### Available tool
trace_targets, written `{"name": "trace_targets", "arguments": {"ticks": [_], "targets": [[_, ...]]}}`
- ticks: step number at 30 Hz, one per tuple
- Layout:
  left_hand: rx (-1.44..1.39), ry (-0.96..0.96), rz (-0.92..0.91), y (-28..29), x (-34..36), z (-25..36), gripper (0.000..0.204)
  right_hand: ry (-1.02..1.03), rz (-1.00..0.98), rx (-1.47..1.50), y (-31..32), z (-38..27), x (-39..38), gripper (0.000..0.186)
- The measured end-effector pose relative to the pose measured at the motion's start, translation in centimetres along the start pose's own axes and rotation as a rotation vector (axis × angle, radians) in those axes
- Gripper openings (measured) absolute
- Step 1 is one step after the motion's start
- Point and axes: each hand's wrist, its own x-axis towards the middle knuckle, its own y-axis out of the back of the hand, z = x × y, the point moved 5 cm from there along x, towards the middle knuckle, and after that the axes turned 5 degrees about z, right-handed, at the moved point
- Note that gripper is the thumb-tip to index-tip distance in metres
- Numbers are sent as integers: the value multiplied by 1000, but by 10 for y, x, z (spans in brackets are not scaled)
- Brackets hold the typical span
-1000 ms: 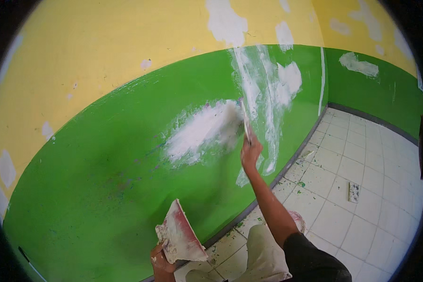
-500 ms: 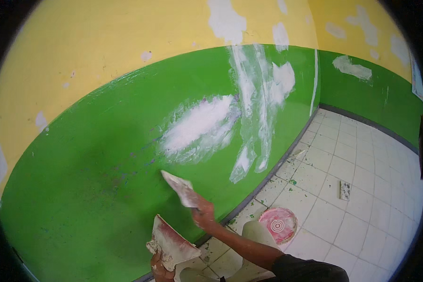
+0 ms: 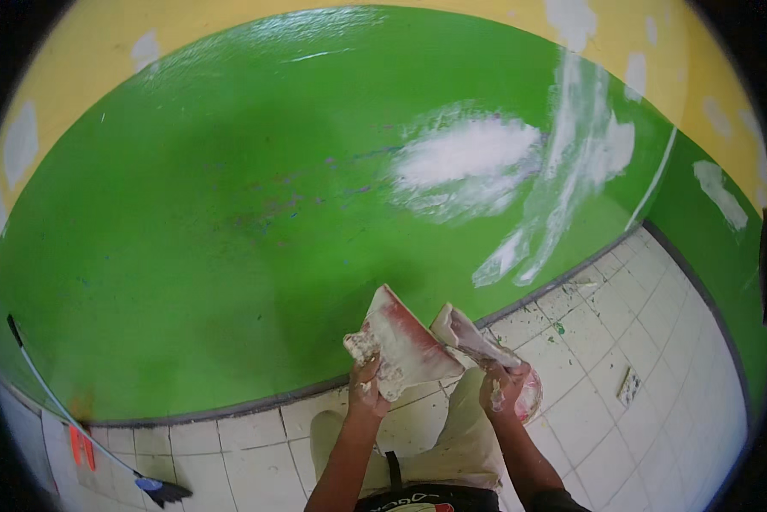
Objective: Applying white wall putty to a green and yellow painted wall using scrapers and a bucket.
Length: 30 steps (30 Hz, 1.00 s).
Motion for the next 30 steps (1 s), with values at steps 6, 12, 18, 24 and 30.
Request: {"name": "trace_targets", "arguments": {"ticks": [6, 12, 18, 24, 30], "targets": [[-8, -87, -3, 0, -1, 3, 48, 71, -127, -269, -22, -17, -8, 17], [45, -53, 126, -6, -5, 0, 47, 297, -208, -494, -19, -4, -3, 21], [45, -61, 62, -19, 2, 6, 49, 95, -214, -643, 10, 19, 4, 21], [55, -72, 35, -20, 5, 13, 46, -360, 242, 403, 81, 62, 35, 29], [26, -60, 129, 8, 9, -13, 44, -24, 296, 292, 48, 42, 25, 21]]}}
